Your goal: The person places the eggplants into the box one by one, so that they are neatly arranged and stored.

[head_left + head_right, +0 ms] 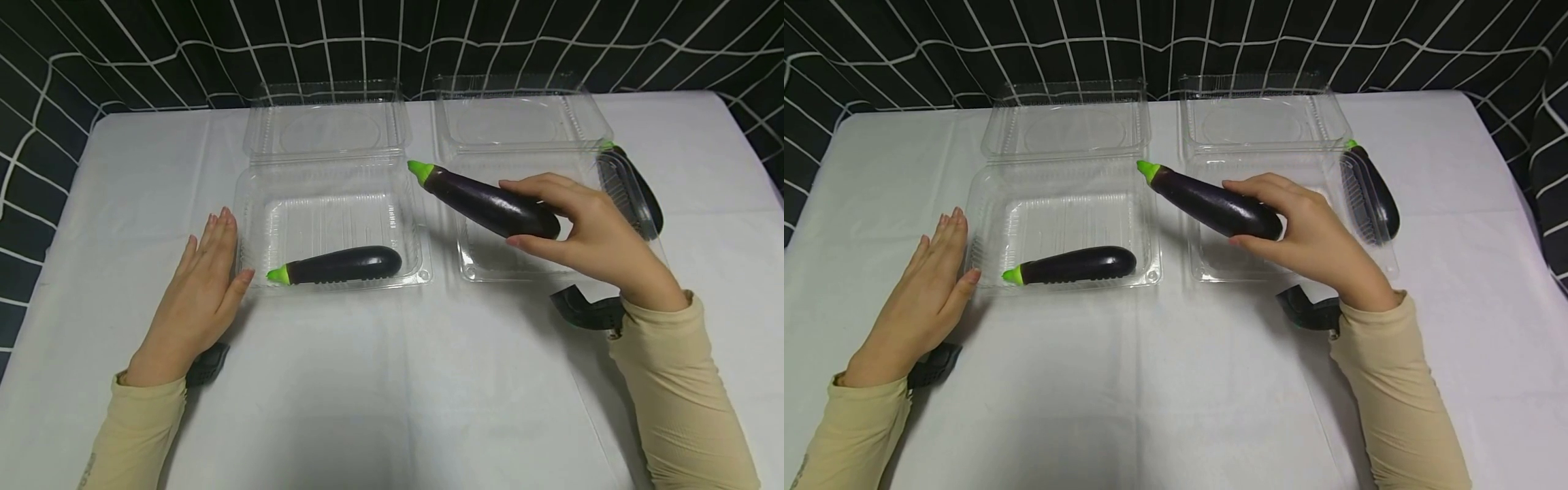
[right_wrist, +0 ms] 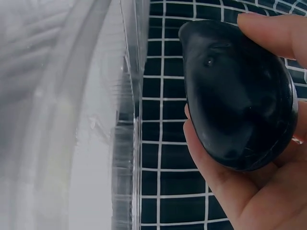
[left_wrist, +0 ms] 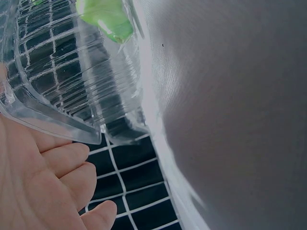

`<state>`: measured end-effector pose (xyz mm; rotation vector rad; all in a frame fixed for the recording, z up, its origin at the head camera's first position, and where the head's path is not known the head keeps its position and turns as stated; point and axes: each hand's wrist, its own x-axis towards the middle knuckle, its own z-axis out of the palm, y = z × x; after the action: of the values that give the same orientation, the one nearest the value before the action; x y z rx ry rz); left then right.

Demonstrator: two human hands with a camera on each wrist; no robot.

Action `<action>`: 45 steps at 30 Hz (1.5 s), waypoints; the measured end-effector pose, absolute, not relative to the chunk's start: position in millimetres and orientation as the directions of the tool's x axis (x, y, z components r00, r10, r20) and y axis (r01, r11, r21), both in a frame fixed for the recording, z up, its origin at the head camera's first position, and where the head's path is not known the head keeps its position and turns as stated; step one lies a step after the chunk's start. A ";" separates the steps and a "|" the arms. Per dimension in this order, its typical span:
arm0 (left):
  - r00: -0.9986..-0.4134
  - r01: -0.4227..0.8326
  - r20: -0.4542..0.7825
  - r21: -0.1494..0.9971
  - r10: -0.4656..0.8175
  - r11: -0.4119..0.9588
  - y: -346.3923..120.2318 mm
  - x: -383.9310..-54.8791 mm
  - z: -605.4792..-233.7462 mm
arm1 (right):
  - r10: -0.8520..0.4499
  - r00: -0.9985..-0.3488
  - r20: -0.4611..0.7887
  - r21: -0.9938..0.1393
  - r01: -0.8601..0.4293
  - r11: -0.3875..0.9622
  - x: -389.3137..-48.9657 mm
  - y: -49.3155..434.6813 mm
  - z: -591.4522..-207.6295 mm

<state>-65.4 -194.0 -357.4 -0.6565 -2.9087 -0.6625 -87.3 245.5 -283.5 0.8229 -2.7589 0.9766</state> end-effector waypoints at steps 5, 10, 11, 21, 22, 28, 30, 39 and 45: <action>-0.905 0.426 0.173 0.392 0.389 0.816 -194.1 -65.3 -357.0 | -0.481 -0.837 0.261 -0.552 -0.538 0.637 -88.0 241.8 -285.3; -0.906 0.423 0.168 0.390 0.389 0.818 -194.0 -65.3 -356.6 | -0.497 -0.832 0.246 -0.579 -0.537 0.613 -86.8 236.8 -287.3; -0.906 0.423 0.167 0.390 0.389 0.818 -194.0 -65.2 -356.6 | -0.500 -0.830 0.246 -0.586 -0.538 0.606 -86.6 235.9 -287.9; -0.906 0.422 0.164 0.390 0.390 0.818 -193.9 -65.3 -356.6 | -0.529 -0.810 0.254 -0.594 -0.562 0.575 -85.8 230.3 -294.2; -0.906 0.422 0.164 0.390 0.390 0.818 -193.9 -65.2 -356.6 | -0.532 -0.808 0.253 -0.596 -0.563 0.572 -85.7 229.8 -294.6; -0.906 0.424 0.167 0.389 0.390 0.818 -194.1 -65.0 -356.6 | -0.542 -0.808 0.231 -0.594 -0.558 0.579 -84.0 226.3 -296.2; -0.905 0.425 0.169 0.388 0.391 0.818 -194.1 -65.2 -356.8 | -0.548 -0.805 0.227 -0.591 -0.561 0.580 -83.7 225.3 -296.5; -0.905 0.425 0.155 0.391 0.397 0.816 -194.7 -65.2 -358.5 | -0.577 -0.784 0.229 -0.566 -0.589 0.577 -86.1 217.9 -291.8; -0.899 0.437 0.177 0.385 0.400 0.813 -195.3 -65.8 -358.7 | -0.643 -0.742 0.188 -0.478 -0.641 0.600 -92.0 213.0 -279.7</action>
<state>-65.8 -195.3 -358.7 -0.6729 -2.9075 -0.6505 -92.0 213.0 -279.7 1.1291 -2.8138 0.8381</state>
